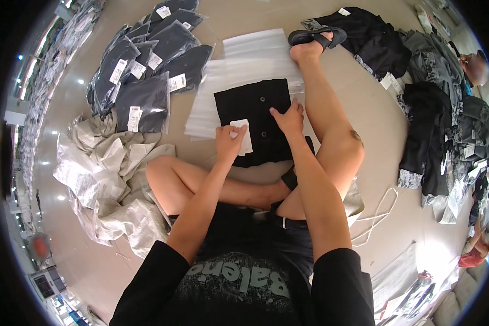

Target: The person sits on the floor and repeatedly folds black shirts, places them into clear plastic bags, and stacks the packaged items. The person handles the shirts one at a time, smoothing and folding them before bagging.

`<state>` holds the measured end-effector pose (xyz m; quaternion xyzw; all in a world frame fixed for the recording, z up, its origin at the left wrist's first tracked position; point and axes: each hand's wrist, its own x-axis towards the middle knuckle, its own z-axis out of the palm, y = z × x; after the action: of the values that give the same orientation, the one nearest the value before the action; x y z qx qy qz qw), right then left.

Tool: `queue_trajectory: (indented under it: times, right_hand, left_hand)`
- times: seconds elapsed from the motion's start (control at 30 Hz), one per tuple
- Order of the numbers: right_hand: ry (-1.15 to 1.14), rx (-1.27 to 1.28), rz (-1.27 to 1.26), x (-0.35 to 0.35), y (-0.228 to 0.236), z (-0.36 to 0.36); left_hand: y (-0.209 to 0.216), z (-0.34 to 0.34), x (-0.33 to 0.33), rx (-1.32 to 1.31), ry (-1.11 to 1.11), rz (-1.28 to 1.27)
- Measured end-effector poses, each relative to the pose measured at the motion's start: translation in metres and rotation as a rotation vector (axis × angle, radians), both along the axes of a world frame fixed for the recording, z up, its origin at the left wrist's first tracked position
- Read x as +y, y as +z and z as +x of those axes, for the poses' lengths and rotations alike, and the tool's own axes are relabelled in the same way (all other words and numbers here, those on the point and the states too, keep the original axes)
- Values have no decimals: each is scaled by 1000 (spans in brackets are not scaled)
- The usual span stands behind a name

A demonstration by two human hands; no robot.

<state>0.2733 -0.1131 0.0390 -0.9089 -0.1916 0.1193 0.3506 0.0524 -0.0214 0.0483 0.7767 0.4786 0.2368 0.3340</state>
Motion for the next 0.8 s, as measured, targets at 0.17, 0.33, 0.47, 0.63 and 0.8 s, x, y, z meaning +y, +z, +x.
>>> queue_trajectory:
  times: [0.17, 0.33, 0.47, 0.63, 0.8]
  right_hand:
    - [116, 115, 48, 2, 3, -8]
    - [83, 378, 289, -1, -10, 0]
    - [102, 478, 400, -9, 5, -4]
    - [177, 551, 576, 6, -2, -18]
    - [137, 610, 340, 3, -18, -17]
  left_hand:
    - [-28, -16, 14, -239, 252, -302]
    - [-21, -9, 28, -267, 142, -550]
    - [-33, -5, 26, -227, 91, -435]
    - [-10, -8, 24, -301, 139, -454]
    - [9, -14, 32, -301, 69, -802]
